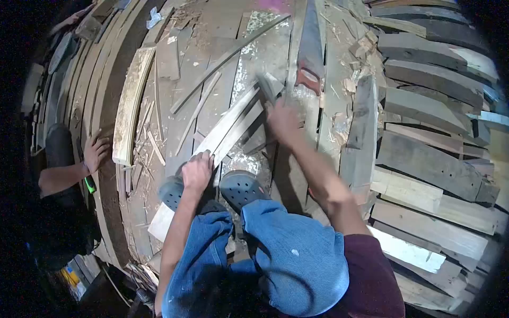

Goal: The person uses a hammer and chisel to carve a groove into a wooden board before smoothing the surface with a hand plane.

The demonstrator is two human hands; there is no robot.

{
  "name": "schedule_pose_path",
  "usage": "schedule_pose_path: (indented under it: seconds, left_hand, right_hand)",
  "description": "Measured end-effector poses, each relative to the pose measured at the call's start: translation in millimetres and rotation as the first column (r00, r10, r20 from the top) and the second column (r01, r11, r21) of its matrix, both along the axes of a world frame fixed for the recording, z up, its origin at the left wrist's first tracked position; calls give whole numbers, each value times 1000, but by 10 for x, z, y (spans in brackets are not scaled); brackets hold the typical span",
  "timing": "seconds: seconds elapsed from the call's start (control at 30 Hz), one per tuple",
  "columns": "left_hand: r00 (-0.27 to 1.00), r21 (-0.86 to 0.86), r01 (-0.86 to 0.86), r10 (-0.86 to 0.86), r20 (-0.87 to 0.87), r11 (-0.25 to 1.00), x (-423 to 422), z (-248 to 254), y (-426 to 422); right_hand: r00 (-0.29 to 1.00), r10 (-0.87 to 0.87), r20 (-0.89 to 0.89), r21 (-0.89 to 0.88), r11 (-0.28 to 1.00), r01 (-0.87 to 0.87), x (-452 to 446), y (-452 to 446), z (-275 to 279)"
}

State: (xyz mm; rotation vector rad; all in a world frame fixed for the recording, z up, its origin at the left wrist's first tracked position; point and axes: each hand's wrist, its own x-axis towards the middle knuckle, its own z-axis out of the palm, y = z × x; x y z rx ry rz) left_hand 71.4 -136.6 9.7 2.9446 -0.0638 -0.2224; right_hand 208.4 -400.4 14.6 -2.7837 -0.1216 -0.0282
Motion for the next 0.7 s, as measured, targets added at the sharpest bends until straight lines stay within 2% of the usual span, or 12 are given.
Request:
schedule_pose_path:
  seconds: [0.1,0.17,0.2,0.23,0.3,0.33,0.37,0.43,0.5,0.57,0.67,0.7]
  left_hand:
    - [1000,-6,-11,11,-12,1000,13,-3,2]
    - [999,-33,-16,15,-29,999,3,-41,6]
    - [999,-32,-15,13,-51,999,11,-19,-5]
    - [997,-28,-25,23,-74,999,13,5,-8]
    - [996,-29,-40,37,-78,999,-13,5,-42]
    - [996,-24,-53,51,-71,998,-3,18,-17]
    - [999,-50,-25,24,-36,998,-7,-44,14]
    - [1000,-53,-25,24,-20,998,-8,-28,13]
    - [998,-8,-14,13,-58,1000,37,13,25]
    - [999,-2,7,-7,-47,1000,-4,-86,40]
    - [994,-43,-37,32,-103,998,24,-15,1]
    - [993,-71,-52,43,-111,996,17,-10,15]
  right_hand:
    - [929,81,-361,56,996,-65,-764,523,26]
    - [916,370,-157,177,923,-342,-1070,477,-90]
    - [880,320,-351,36,944,-328,-872,471,51]
    - [929,261,-263,90,965,-245,-694,378,162]
    - [964,115,-239,-74,988,-137,-151,185,251]
    - [973,17,-231,58,998,-4,20,98,292]
    - [978,43,-202,-1,999,-44,108,21,130]
    - [968,-49,-245,34,998,59,-201,296,157]
    - [925,85,-370,137,990,-37,-775,557,-8]
    - [813,343,-470,189,939,-287,-1206,722,159]
    - [843,369,-392,138,929,-342,-928,506,-91]
    - [916,245,-317,106,969,-223,-730,438,-14]
